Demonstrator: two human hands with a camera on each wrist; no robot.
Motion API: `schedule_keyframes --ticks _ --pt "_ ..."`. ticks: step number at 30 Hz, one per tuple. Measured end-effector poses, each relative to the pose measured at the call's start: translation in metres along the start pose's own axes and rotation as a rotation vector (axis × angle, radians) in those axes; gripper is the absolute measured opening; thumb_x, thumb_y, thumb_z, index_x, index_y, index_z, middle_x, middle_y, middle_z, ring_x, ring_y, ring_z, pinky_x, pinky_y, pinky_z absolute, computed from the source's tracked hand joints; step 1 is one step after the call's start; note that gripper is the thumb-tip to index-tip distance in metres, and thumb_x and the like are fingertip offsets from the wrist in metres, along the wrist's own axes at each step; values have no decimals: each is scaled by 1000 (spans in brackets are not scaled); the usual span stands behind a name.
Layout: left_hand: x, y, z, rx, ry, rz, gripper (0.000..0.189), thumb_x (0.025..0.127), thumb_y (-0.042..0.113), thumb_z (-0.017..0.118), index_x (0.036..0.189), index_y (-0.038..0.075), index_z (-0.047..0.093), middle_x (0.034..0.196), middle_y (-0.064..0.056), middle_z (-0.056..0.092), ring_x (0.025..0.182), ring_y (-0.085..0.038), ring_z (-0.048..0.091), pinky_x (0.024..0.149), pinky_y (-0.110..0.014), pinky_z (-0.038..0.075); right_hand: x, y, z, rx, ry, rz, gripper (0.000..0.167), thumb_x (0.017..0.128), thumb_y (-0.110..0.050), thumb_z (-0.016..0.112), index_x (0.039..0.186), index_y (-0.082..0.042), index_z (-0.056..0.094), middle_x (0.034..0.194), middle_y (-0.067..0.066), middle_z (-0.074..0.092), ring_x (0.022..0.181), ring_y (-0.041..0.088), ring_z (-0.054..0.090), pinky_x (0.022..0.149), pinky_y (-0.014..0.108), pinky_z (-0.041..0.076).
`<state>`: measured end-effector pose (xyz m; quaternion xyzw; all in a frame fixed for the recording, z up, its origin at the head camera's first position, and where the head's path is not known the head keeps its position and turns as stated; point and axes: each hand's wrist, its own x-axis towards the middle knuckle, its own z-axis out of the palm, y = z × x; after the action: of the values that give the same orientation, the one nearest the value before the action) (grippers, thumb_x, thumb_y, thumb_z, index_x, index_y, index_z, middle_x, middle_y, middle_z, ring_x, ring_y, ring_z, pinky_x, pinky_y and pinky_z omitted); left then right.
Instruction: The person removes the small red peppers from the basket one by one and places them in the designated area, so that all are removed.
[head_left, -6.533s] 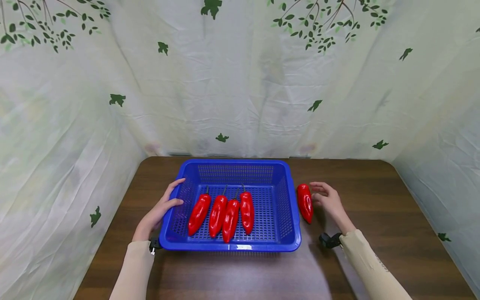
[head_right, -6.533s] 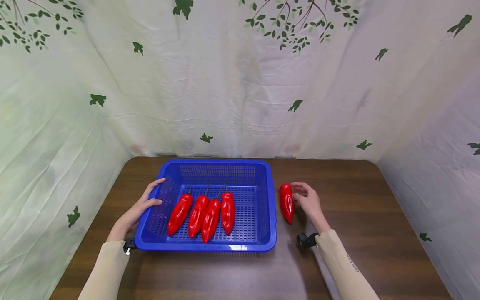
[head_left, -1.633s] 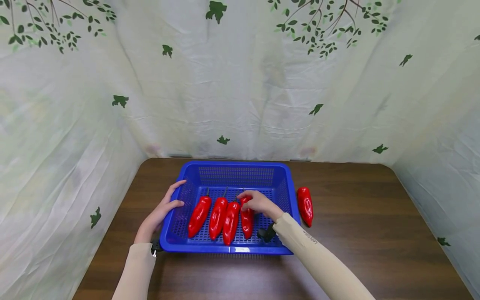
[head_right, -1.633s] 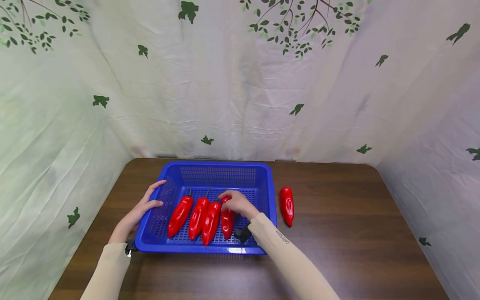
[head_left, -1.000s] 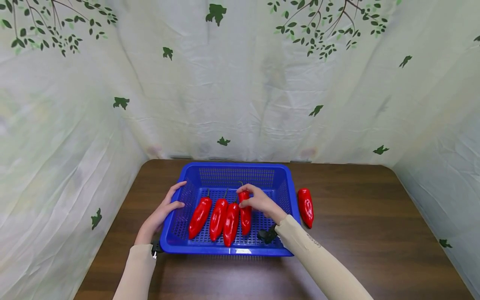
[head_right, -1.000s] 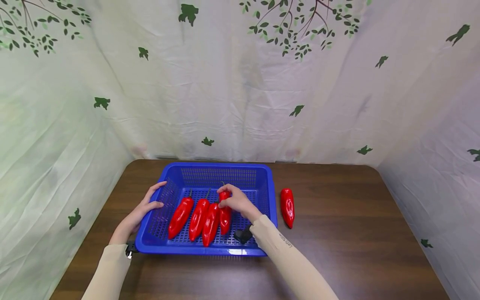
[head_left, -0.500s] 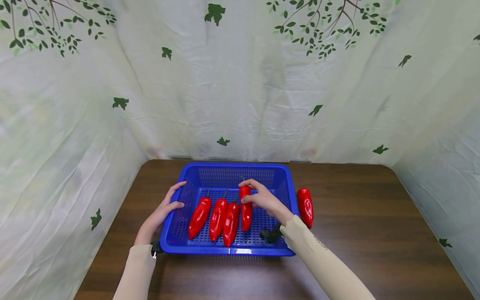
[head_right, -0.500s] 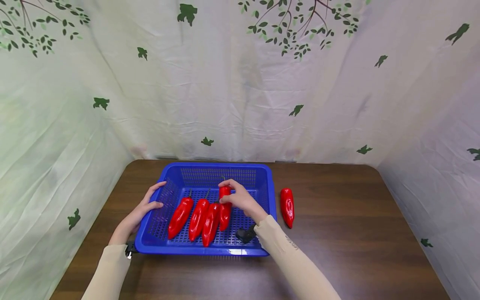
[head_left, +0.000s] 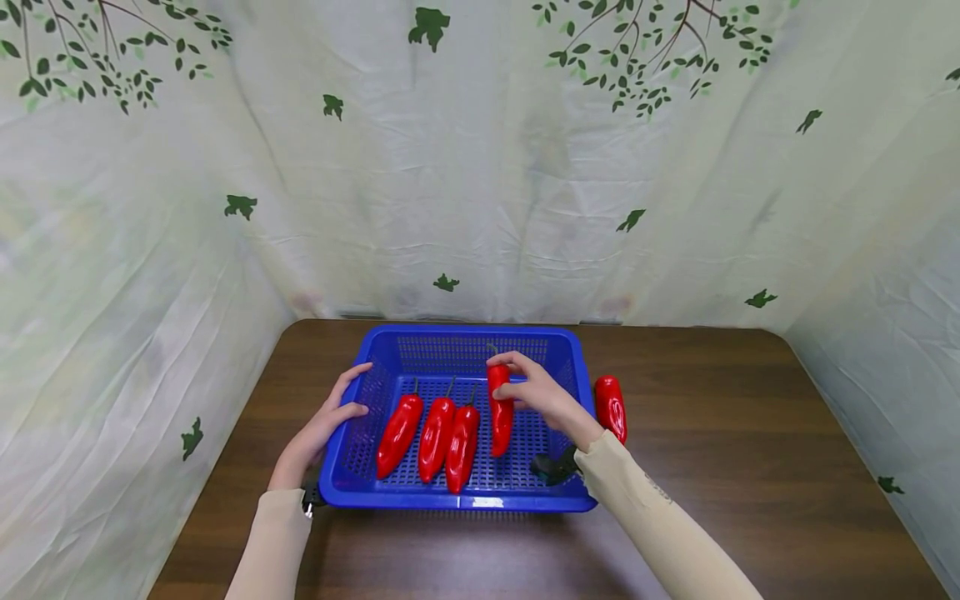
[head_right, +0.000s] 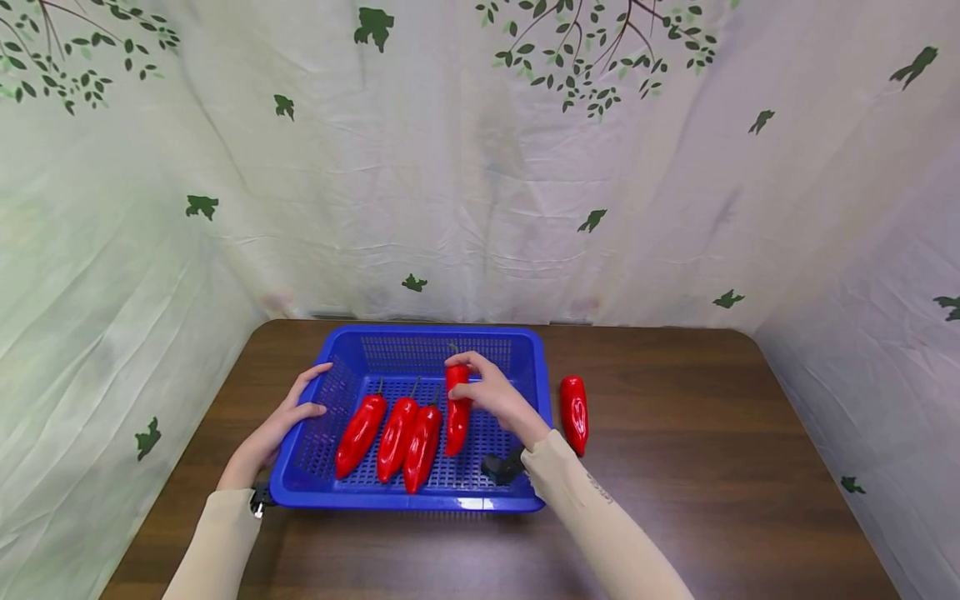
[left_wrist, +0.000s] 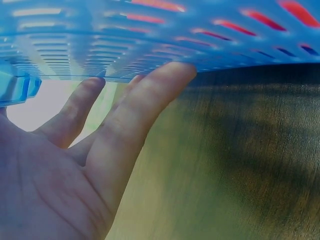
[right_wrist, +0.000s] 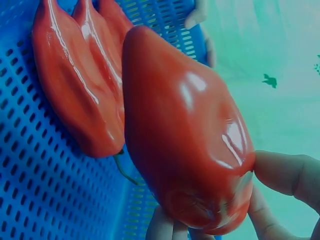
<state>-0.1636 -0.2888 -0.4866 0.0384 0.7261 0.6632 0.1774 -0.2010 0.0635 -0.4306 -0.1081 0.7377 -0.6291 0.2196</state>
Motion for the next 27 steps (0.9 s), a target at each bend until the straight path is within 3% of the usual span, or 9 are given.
schedule_keyframes --ticks 11,27 --pt "1 0 0 -2 3 -2 66 95 13 46 149 32 15 151 -21 4 126 -59 28 84 -61 47 -8 -6 -14 0 27 -2 44 86 -4 62 129 -8 53 131 17 48 103 31 56 84 46 52" --pt "0 1 0 -4 -1 -3 67 94 13 46 150 32 14 152 -21 4 126 -59 26 83 -61 47 -21 -6 -40 28 26 -47 47 87 -3 60 132 -6 49 136 20 43 108 34 54 87 46 50"
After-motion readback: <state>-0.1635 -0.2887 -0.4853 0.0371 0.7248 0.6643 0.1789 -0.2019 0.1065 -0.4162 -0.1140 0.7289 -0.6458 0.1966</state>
